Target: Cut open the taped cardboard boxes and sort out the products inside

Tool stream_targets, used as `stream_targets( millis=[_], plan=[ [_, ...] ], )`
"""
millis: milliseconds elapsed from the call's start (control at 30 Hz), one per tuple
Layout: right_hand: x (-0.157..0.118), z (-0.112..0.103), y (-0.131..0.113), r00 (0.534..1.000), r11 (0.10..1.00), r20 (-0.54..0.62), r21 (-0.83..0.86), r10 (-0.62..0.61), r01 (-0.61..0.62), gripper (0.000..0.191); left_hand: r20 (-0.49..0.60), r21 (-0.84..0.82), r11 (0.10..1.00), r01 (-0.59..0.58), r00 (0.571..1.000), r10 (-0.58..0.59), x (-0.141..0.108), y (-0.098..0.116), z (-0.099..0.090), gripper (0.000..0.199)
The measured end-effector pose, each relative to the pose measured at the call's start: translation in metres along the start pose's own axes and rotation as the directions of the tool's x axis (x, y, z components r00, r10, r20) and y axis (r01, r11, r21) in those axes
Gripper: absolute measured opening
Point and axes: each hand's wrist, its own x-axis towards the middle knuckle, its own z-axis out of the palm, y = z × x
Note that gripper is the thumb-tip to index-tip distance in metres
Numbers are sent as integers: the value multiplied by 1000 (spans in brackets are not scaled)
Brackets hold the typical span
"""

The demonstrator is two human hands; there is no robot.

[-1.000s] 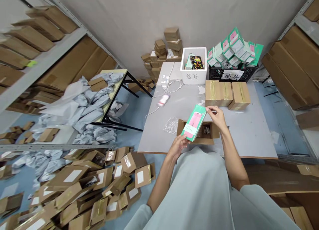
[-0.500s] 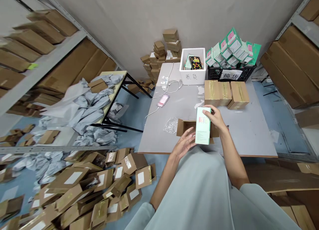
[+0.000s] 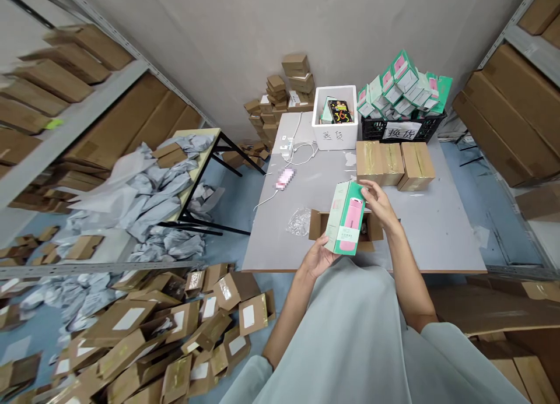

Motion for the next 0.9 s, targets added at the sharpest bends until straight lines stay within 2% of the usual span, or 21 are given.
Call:
stream_targets(
  millis=[100, 200, 400, 533, 633, 767, 900],
  plan=[
    [-1, 3, 0, 997, 998, 57, 39, 46, -48, 65, 35, -20, 999, 44, 998, -43, -1, 0, -4, 64],
    [0, 8, 1, 1000, 1000, 0, 3, 1, -1, 63, 64, 74, 997, 26, 997, -31, -4, 3, 0, 65],
    [-1, 11, 8, 995, 996, -85, -69, -58, 52, 63, -23, 222, 973, -71, 997, 78, -4, 6, 14, 89],
    [-1, 8, 9, 996, 994, -67, -90, -63, 57, 65, -60, 255, 963, -87, 993, 105, -2, 4, 13, 90],
    [-2, 4, 6, 999, 998, -20, -58, -37, 36, 65, -51, 182, 981, -64, 996, 74, -2, 2, 5, 84],
    [-4, 4, 2, 998, 1000, 58, -17, -12, 13, 68, 7, 13, 999, 39, 999, -39, -1, -1, -10, 79],
    [-4, 8, 2, 994, 999, 102, 16, -31, 29, 65, 25, -19, 996, 89, 996, -89, 0, 0, -11, 75]
  ],
)
